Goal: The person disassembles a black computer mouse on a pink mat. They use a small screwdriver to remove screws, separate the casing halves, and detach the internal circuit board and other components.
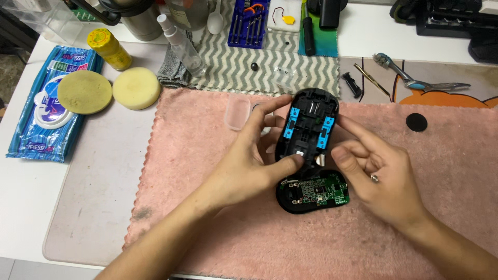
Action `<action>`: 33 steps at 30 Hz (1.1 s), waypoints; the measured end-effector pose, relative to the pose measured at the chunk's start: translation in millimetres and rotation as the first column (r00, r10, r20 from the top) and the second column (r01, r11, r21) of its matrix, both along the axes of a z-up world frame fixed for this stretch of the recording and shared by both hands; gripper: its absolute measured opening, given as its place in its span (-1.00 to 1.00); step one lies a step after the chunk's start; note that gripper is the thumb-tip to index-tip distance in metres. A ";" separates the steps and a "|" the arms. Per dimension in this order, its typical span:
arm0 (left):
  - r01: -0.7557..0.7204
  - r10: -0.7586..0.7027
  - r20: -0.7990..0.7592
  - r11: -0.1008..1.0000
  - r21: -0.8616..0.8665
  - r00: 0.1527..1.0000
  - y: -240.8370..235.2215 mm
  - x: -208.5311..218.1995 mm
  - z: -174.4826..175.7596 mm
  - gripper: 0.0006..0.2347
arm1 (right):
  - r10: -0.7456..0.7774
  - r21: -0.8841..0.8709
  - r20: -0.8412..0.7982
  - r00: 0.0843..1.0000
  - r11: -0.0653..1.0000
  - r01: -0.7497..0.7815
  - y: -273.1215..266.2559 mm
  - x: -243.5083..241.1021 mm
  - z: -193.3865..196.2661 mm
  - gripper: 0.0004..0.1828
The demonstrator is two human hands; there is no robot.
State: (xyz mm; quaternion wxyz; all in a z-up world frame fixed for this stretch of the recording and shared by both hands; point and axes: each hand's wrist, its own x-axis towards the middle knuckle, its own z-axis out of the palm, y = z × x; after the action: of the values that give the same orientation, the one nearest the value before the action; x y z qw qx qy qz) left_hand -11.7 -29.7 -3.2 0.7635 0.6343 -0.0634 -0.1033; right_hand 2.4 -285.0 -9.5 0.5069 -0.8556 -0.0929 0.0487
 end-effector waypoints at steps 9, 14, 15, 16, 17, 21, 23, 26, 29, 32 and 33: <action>0.162 -0.145 0.117 0.974 -0.156 0.982 -4.4 -0.7 -9.8 -0.34 | 0.104 0.490 -0.370 0.923 0.866 0.098 -1.7 23.0 3.7 -0.60; -0.006 -0.041 0.205 0.974 0.227 0.978 3.4 1.0 11.1 -0.40 | -0.013 0.272 -0.369 0.929 0.955 0.122 -4.4 36.9 15.1 -0.34; -0.092 0.017 0.256 0.955 0.283 0.966 1.6 1.9 12.1 -0.44 | -0.062 0.251 -0.370 0.927 0.954 0.164 -2.9 39.9 15.5 -0.41; -0.087 0.012 0.257 0.955 0.283 0.966 2.7 3.6 9.5 -0.44 | -0.067 0.251 -0.369 0.927 0.953 0.169 -3.2 41.1 15.6 -0.41; -0.126 0.027 0.306 0.943 0.309 0.952 3.9 4.9 6.7 -0.56 | -0.100 0.181 -0.374 0.922 0.967 0.178 -3.4 42.2 15.6 -0.37; -0.275 0.017 0.490 0.844 0.460 0.871 9.5 10.0 4.3 -0.81 | -0.105 0.004 -0.242 0.965 0.994 0.109 -12.2 47.3 0.4 -0.40; -0.289 -0.004 0.539 0.841 0.457 0.842 13.0 13.2 2.4 -0.82 | -0.109 -0.162 -0.172 0.979 0.983 0.081 -17.9 42.9 4.0 -0.33; -0.340 0.000 0.618 0.835 0.433 0.787 14.4 14.2 3.7 -0.86 | -0.015 -0.314 0.142 0.990 0.947 0.060 -16.5 31.6 4.7 -0.29; -0.388 0.042 0.657 0.835 0.390 0.752 14.4 14.4 7.0 -0.90 | 0.211 -0.372 0.422 0.882 0.927 -0.044 -10.4 19.2 4.7 -0.40; -0.445 0.085 0.701 0.824 0.349 0.708 15.2 14.3 9.3 -0.91 | 0.522 -0.482 0.446 0.727 0.824 -0.296 2.3 10.1 7.2 -0.56; -0.488 0.109 0.731 0.808 0.329 0.674 15.6 14.8 10.2 -0.91 | 0.673 -0.522 0.426 0.605 0.728 -0.444 7.7 8.3 8.8 -0.64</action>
State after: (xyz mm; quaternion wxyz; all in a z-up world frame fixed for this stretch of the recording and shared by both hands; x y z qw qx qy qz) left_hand 3.1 -14.1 7.0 0.5003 0.8027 -0.2006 0.2552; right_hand 10.6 -277.3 -0.7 0.2416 -0.8291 -0.5023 -0.0440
